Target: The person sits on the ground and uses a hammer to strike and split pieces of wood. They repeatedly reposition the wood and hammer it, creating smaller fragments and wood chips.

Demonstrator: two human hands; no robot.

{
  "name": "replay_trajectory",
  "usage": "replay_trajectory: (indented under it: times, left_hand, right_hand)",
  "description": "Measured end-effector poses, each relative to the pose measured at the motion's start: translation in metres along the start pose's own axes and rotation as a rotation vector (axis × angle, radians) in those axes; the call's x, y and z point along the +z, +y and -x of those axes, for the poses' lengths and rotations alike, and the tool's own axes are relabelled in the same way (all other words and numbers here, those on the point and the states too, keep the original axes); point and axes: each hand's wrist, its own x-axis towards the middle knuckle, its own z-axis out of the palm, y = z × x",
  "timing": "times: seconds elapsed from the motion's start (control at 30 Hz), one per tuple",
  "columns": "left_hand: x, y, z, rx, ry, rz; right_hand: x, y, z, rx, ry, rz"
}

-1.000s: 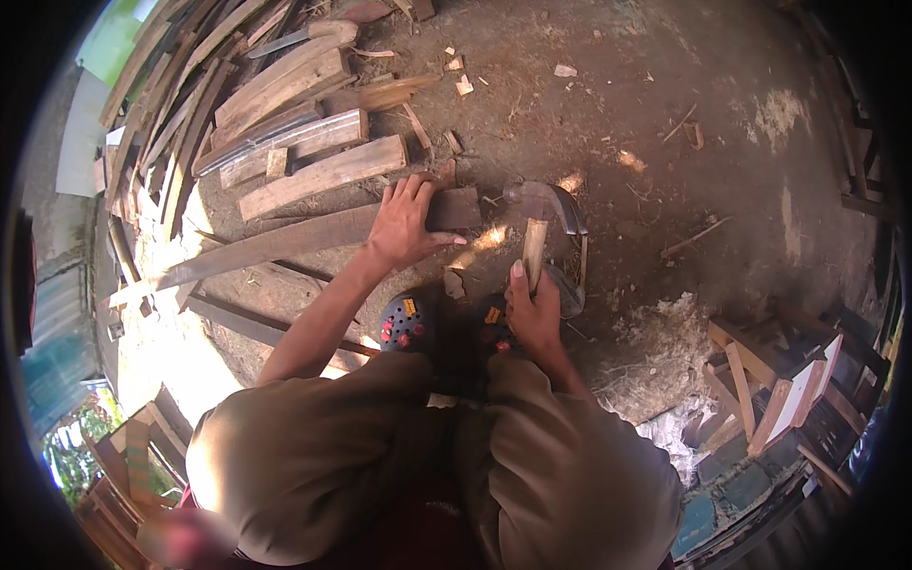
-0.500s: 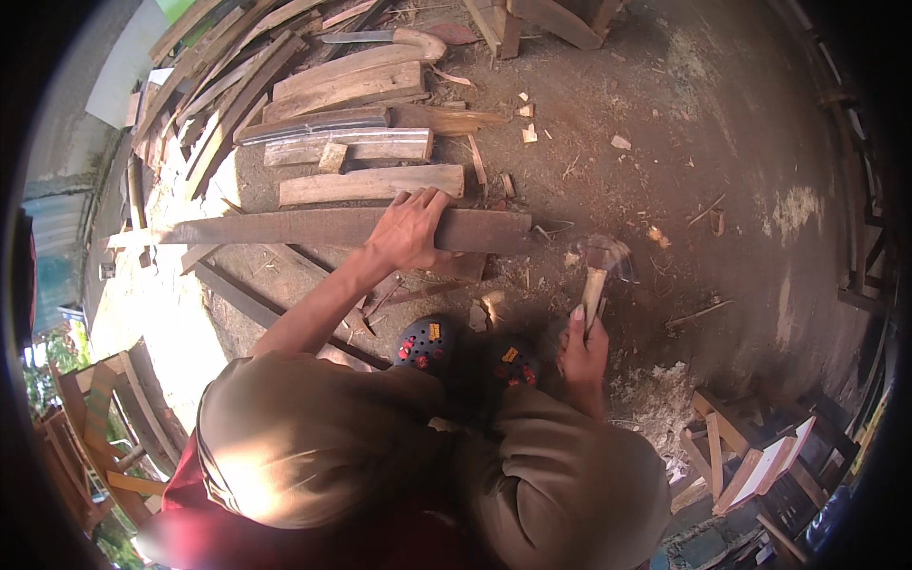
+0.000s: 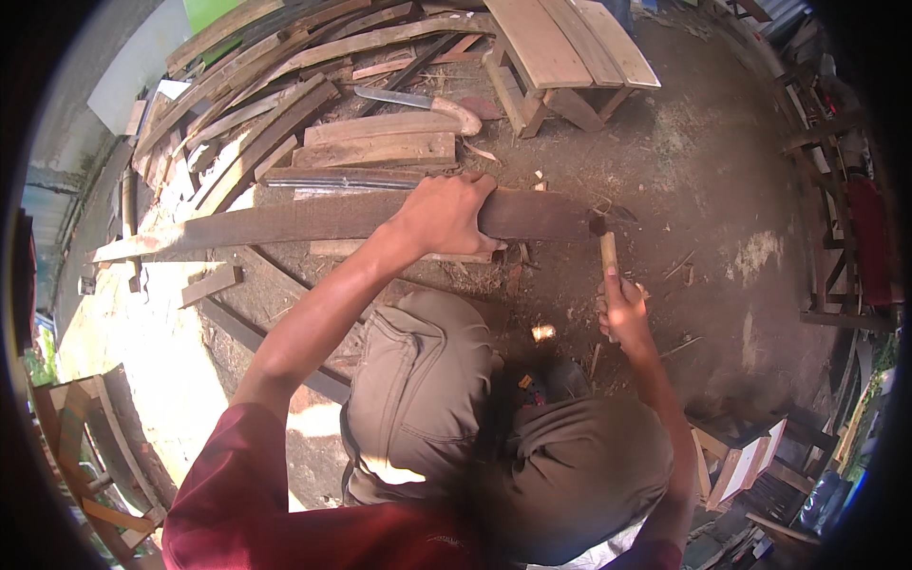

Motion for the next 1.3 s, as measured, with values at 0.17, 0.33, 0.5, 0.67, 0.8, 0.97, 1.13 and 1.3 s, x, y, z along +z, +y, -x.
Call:
replay_trajectory:
  times: [0.17,0.33,0.5,0.67,0.8,0.97,1.13,1.3]
  left_hand:
    - [-0.035,-0.005,-0.015,-0.018,0.099,0.043]
    - [-0.065,-0.035,-0.066,-0.119,0.172,-0.026]
    - [-0.073,-0.088,-0.105,-0.134,0.308,-0.182]
    - [-0.056,-0.150,-0.106,-0.336,0.213,-0.339]
    - [-0.048,-0.156,-0.098,-0.431,0.179,-0.319]
    - [-0.069,-0.152,-0.123,-0.458,0.174,-0.315]
    - [-0.108,-0.151,-0.182,-0.423,0.132,-0.284]
    - [-0.114,-0.155,-0.207,-0.370,0.036,-0.254]
  right_hand:
    - [-0.014,-0.045,-0.004,-0.041,0.055,0.110]
    - [-0.050,-0.055,-0.041,-0.271,0.018,0.090]
    - [-0.051,-0.109,-0.059,-0.227,-0.018,0.067]
    - [-0.041,-0.165,-0.083,-0.193,-0.154,-0.072]
    - [-0.031,-0.174,-0.102,-0.283,-0.241,-0.038]
    - [-0.026,-0.205,-0.093,-0.119,-0.271,-0.103]
    - [-0.024,-0.222,-0.096,-0.064,-0.250,-0.116]
    - [-0.029,-0.260,-0.094,0.070,-0.254,-0.109]
